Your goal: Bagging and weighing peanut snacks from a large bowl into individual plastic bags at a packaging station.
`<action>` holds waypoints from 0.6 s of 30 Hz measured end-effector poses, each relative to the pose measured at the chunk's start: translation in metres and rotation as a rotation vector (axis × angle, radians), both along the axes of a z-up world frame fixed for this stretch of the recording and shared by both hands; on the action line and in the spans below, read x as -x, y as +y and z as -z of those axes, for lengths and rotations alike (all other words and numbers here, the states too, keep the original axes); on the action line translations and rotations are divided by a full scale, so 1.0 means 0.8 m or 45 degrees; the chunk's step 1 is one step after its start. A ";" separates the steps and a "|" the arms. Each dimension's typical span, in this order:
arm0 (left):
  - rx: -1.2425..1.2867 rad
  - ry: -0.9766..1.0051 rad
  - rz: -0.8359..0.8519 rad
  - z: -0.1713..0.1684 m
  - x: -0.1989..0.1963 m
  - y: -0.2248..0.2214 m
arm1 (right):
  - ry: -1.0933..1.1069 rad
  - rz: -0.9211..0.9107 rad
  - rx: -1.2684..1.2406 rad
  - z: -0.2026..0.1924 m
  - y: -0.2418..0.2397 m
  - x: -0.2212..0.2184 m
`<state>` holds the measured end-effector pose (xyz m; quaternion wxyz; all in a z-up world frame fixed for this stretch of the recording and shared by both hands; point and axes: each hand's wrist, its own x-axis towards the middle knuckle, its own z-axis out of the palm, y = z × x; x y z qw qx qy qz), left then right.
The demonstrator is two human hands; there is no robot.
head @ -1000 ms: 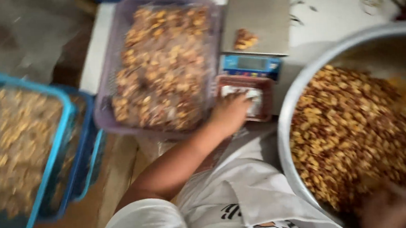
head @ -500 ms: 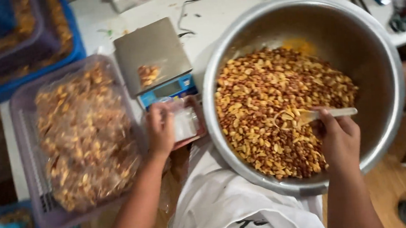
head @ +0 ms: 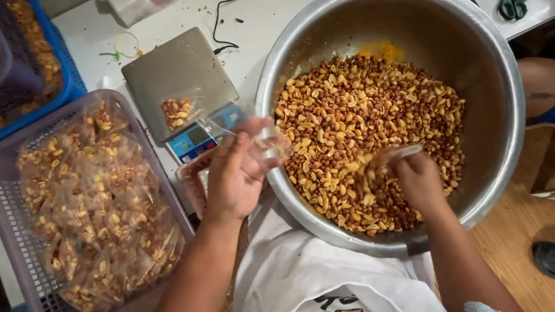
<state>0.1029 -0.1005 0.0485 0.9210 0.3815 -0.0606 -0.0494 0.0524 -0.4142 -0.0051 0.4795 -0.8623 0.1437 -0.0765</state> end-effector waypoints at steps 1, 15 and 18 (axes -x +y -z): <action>-0.010 0.099 0.040 -0.005 0.003 -0.003 | 0.102 -0.037 -0.142 -0.003 0.006 0.001; -0.958 -0.112 0.455 0.018 0.030 -0.089 | -0.251 0.047 -0.402 -0.153 0.008 -0.016; -0.932 -0.149 0.438 0.009 0.025 -0.094 | -0.423 -0.121 -0.280 -0.160 0.010 -0.014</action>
